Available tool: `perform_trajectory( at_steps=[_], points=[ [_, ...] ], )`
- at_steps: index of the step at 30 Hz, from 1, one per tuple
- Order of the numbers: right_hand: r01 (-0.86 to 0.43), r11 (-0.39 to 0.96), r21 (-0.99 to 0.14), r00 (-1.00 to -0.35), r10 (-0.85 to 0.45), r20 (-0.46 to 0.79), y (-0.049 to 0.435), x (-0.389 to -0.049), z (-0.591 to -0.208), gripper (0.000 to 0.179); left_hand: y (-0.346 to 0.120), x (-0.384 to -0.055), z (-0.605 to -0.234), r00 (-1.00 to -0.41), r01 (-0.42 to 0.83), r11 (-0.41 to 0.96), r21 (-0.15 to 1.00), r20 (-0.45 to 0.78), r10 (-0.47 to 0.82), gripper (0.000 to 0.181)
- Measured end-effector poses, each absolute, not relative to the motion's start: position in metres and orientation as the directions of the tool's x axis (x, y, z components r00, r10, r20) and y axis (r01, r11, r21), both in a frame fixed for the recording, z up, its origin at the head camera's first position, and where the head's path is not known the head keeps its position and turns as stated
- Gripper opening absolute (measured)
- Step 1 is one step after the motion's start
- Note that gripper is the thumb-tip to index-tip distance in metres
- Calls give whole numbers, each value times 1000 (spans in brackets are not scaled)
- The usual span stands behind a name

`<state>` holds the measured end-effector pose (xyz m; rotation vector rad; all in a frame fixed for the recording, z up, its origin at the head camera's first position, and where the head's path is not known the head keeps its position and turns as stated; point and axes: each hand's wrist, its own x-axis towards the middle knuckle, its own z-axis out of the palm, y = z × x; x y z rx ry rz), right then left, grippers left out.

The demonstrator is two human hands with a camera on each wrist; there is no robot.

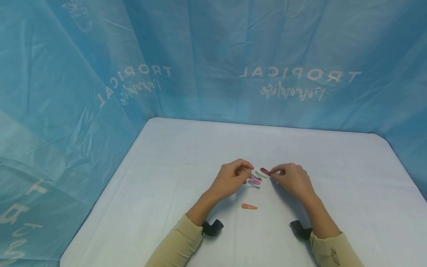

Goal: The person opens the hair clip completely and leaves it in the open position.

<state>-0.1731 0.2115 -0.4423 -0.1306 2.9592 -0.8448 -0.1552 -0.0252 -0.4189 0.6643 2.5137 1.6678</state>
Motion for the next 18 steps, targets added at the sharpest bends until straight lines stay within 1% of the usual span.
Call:
perform_trajectory(
  at_steps=[10,13,18],
  points=[
    [-102,844,-526,-993,-116,6,207,-171,-439,21,-25,-156,-418,-905,321,325,889,188,381,13],
    [-130,843,-522,-989,-148,7,204,-169,-436,21,-25,-155,-418,-907,314,326,891,181,380,13],
    [-169,841,-514,-977,-213,-28,200,-167,-430,16,-27,-156,-416,-904,324,326,888,188,384,12]
  ],
)
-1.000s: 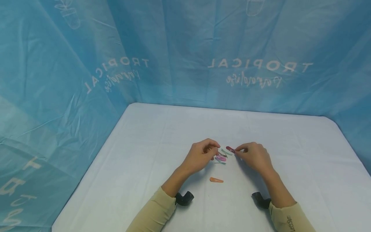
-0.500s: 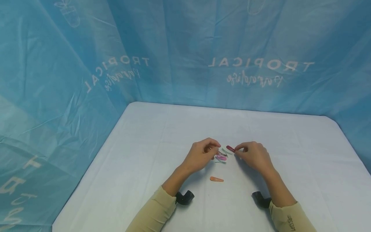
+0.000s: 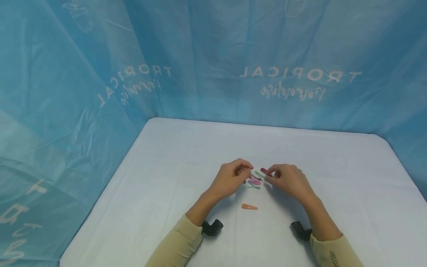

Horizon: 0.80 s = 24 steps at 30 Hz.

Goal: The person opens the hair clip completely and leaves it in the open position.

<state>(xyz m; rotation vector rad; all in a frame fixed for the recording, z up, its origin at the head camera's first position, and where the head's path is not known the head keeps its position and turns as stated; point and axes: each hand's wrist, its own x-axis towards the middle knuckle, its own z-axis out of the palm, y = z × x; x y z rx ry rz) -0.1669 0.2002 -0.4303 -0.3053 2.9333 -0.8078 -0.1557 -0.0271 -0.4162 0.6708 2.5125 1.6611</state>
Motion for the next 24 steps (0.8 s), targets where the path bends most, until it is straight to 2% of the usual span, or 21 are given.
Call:
perform_trajectory(
  at_steps=[7,19,24],
  points=[
    [-209,828,-520,-947,-305,-104,195,-165,-427,5,-28,-156,-415,-908,319,337,886,184,376,16],
    [-252,793,-554,-873,-433,-223,191,-161,-424,12,-29,-156,-416,-911,314,336,888,182,370,13],
    [-259,793,-552,-867,-442,-229,189,-160,-424,12,-29,-157,-416,-912,314,341,886,181,369,13]
  ],
)
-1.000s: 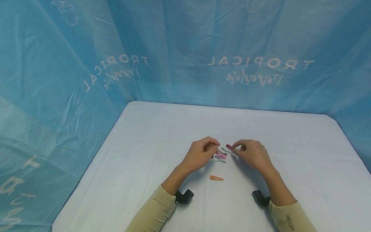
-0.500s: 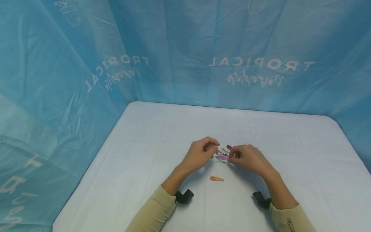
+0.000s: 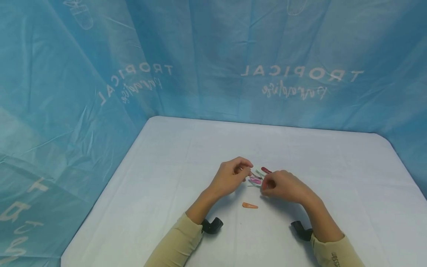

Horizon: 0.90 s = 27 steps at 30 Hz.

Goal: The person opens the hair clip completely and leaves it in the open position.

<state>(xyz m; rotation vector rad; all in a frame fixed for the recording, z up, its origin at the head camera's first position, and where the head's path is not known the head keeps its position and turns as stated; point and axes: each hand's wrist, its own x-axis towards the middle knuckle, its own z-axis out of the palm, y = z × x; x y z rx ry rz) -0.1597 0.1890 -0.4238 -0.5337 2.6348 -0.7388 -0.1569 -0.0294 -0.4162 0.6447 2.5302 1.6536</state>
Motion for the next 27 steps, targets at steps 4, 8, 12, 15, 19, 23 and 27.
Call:
perform_trajectory(
  at_steps=[4,8,12,15,19,23,27],
  points=[
    [-267,788,-555,-861,-453,-229,189,-159,-425,12,-29,-157,-416,-912,311,346,885,176,370,13],
    [-300,772,-560,-838,-494,-232,188,-158,-427,14,-28,-157,-417,-913,313,351,883,176,369,14],
    [-328,758,-564,-817,-527,-234,184,-155,-427,15,-29,-157,-418,-910,323,353,878,186,370,16],
    [-313,768,-559,-813,-521,-260,179,-153,-427,15,-29,-157,-418,-909,324,353,878,186,372,15],
    [-288,783,-551,-807,-508,-301,173,-150,-428,16,-29,-156,-418,-912,316,359,878,176,370,15],
    [-307,773,-555,-787,-534,-308,170,-149,-429,16,-29,-156,-418,-915,306,366,879,167,366,16],
    [-331,761,-559,-762,-565,-317,168,-147,-429,17,-28,-157,-419,-917,305,370,877,165,363,16]
  ],
)
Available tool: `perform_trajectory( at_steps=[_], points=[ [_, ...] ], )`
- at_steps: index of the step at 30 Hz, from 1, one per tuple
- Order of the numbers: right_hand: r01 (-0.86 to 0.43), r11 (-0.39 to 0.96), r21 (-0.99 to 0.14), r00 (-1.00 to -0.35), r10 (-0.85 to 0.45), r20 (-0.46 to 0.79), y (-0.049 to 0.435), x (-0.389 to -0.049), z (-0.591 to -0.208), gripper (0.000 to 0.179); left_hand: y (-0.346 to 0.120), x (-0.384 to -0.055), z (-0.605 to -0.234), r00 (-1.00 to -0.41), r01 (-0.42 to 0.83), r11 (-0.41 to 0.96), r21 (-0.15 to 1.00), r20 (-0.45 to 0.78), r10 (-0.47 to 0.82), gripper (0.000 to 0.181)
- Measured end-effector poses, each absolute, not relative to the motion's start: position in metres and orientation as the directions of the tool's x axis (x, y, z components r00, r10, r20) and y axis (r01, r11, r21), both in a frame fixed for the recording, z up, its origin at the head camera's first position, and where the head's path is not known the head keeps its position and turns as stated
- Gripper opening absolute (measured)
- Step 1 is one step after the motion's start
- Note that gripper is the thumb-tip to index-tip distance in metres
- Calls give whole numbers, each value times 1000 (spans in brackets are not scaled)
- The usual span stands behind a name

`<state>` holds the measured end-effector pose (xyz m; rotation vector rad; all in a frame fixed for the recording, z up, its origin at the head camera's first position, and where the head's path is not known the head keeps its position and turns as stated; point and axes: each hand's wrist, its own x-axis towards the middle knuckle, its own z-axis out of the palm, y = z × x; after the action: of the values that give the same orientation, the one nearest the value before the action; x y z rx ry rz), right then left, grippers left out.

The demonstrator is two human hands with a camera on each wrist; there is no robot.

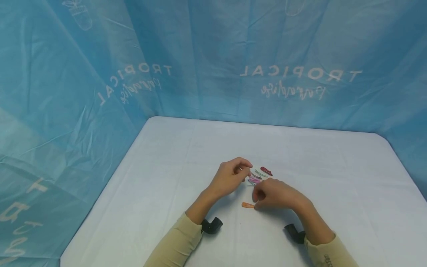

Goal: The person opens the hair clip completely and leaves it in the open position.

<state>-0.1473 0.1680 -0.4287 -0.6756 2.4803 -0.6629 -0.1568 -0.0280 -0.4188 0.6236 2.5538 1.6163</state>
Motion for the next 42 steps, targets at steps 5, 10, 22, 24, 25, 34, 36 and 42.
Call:
perform_trajectory(
  at_steps=[5,10,22,24,25,34,36,42],
  points=[
    [-367,765,-529,-748,-581,-320,167,-146,-427,18,-28,-157,-420,-914,316,370,874,176,365,14],
    [-389,764,-514,-741,-592,-319,166,-145,-426,18,-28,-157,-419,-912,320,366,874,180,368,15],
    [-361,782,-508,-749,-568,-341,165,-144,-430,16,-28,-158,-420,-914,300,328,896,171,369,16],
    [-353,789,-503,-756,-557,-343,164,-143,-429,15,-28,-158,-420,-914,299,327,896,170,369,16],
    [-347,791,-503,-759,-552,-345,164,-143,-429,15,-28,-158,-419,-914,298,328,896,170,368,16],
    [-330,803,-497,-758,-539,-367,162,-143,-428,15,-29,-159,-420,-912,305,333,892,174,372,15],
    [-337,800,-497,-753,-546,-369,163,-143,-427,15,-29,-159,-421,-911,310,330,892,179,372,15],
    [-344,789,-509,-748,-558,-360,163,-144,-429,14,-29,-159,-422,-911,314,337,887,182,370,14]
  ],
)
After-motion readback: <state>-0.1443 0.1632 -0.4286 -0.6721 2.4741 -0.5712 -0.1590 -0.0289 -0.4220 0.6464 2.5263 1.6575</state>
